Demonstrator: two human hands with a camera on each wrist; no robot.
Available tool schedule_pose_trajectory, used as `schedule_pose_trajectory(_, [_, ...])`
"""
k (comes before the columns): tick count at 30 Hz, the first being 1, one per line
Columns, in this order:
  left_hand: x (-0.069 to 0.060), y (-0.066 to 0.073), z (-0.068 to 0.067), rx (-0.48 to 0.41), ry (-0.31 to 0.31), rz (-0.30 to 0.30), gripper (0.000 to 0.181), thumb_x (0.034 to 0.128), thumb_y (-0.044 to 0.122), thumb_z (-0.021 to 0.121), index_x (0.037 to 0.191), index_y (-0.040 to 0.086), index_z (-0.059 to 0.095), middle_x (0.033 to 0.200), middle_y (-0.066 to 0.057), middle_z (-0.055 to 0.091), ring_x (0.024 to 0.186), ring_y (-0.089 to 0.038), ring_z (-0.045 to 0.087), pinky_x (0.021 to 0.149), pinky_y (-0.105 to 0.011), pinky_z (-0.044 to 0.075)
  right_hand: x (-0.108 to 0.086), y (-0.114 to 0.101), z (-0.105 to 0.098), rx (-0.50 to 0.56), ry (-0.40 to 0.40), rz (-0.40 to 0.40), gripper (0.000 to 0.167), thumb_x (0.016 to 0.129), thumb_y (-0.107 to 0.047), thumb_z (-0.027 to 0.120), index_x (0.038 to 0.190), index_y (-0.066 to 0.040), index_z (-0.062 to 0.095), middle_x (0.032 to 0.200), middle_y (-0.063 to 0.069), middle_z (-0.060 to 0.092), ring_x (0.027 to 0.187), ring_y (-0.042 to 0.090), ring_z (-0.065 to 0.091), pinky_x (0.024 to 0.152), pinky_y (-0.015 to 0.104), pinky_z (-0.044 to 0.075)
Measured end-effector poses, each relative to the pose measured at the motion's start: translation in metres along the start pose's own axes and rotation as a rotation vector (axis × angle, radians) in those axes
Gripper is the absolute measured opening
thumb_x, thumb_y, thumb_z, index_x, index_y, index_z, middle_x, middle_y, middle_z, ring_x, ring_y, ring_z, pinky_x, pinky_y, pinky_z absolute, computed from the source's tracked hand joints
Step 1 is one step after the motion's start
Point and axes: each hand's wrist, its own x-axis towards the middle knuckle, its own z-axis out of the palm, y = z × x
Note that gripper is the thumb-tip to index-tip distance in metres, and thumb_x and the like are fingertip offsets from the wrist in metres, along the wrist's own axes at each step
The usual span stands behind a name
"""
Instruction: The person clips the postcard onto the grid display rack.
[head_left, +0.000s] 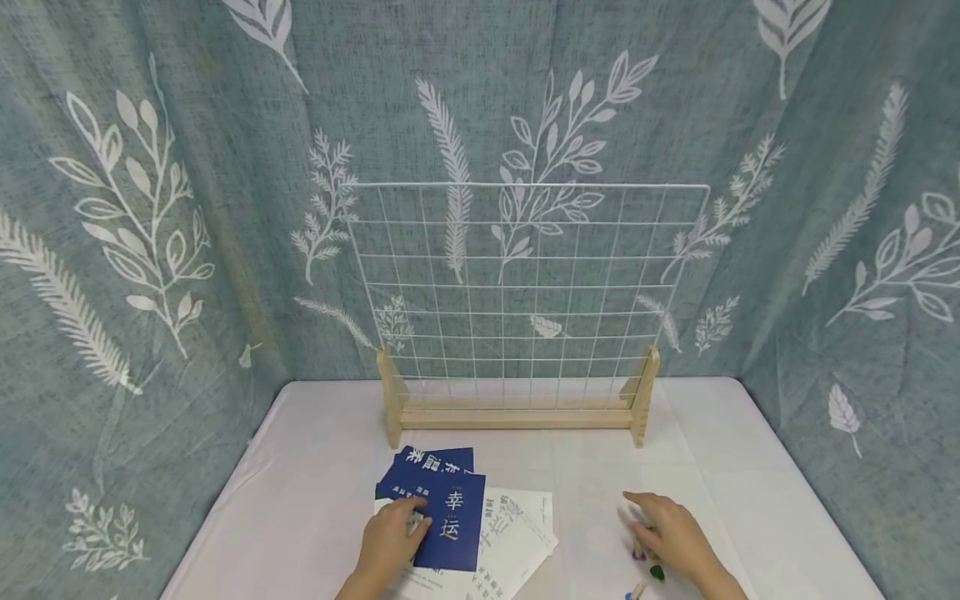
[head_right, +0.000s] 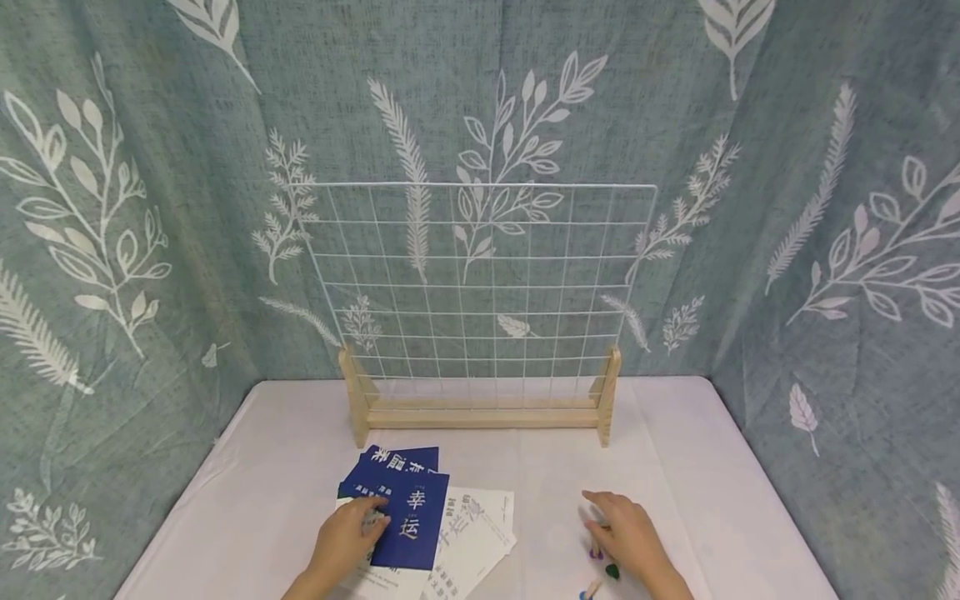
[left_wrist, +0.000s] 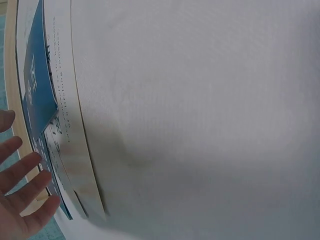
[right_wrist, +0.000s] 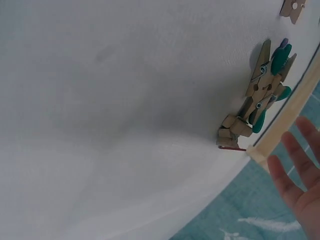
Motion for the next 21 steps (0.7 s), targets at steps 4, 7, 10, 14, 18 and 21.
schedule_pose_trajectory(4, [0.002,-0.001,0.003,-0.002,0.002,-0.033,0.031,0.0803,0.022,0.072,0.105,0.004,0.066,0.104,-0.016,0.069,0.097,-0.033,0.065,0.08,-0.048,0.054,-0.002,-0.002,0.001,0.027,0.008,0.033,0.034,0.08,-0.015,0.072,0.113,-0.006,0.066,0.111,0.012,0.068,0.103,0.031,0.064,0.088,0.047,0.053])
schedule_pose_trajectory(7, [0.003,0.0,0.006,-0.011,0.004,-0.065,0.033,0.0807,0.022,0.072,0.107,0.003,0.066,0.105,-0.016,0.069,0.097,-0.033,0.065,0.081,-0.049,0.053,-0.004,-0.004,0.002,0.04,0.003,0.053,0.034,0.079,-0.014,0.073,0.112,-0.006,0.066,0.112,0.013,0.068,0.104,0.032,0.064,0.088,0.048,0.052])
schedule_pose_trajectory(10, [0.005,0.003,0.009,-0.022,0.023,-0.084,0.037,0.0806,0.024,0.072,0.109,0.002,0.065,0.108,-0.018,0.068,0.1,-0.036,0.064,0.084,-0.051,0.052,-0.005,-0.005,0.002,0.044,-0.003,0.061,0.034,0.078,-0.013,0.073,0.111,-0.005,0.066,0.111,0.013,0.068,0.103,0.033,0.064,0.088,0.049,0.052])
schedule_pose_trajectory(14, [0.008,0.008,0.012,-0.027,0.032,-0.114,0.045,0.0783,0.029,0.074,0.111,0.001,0.064,0.112,-0.022,0.065,0.104,-0.041,0.061,0.083,-0.054,0.052,-0.006,-0.003,0.002,0.031,-0.012,0.081,0.036,0.077,-0.014,0.074,0.111,-0.006,0.066,0.112,0.014,0.067,0.103,0.033,0.063,0.088,0.05,0.052])
schedule_pose_trajectory(18, [0.011,0.009,0.016,-0.014,0.031,-0.139,0.052,0.0737,0.033,0.078,0.112,0.0,0.063,0.108,-0.023,0.063,0.1,-0.041,0.061,0.076,-0.053,0.054,-0.007,0.002,0.002,0.01,-0.038,0.092,0.038,0.078,-0.017,0.074,0.112,-0.006,0.066,0.113,0.014,0.067,0.104,0.034,0.062,0.089,0.051,0.051])
schedule_pose_trajectory(21, [0.013,0.009,0.02,-0.013,0.036,-0.146,0.061,0.0697,0.037,0.081,0.115,0.0,0.061,0.106,-0.022,0.061,0.095,-0.039,0.061,0.072,-0.051,0.055,-0.009,0.004,0.001,-0.007,-0.055,0.095,0.037,0.078,-0.018,0.074,0.112,-0.005,0.066,0.112,0.015,0.067,0.104,0.035,0.062,0.089,0.052,0.051])
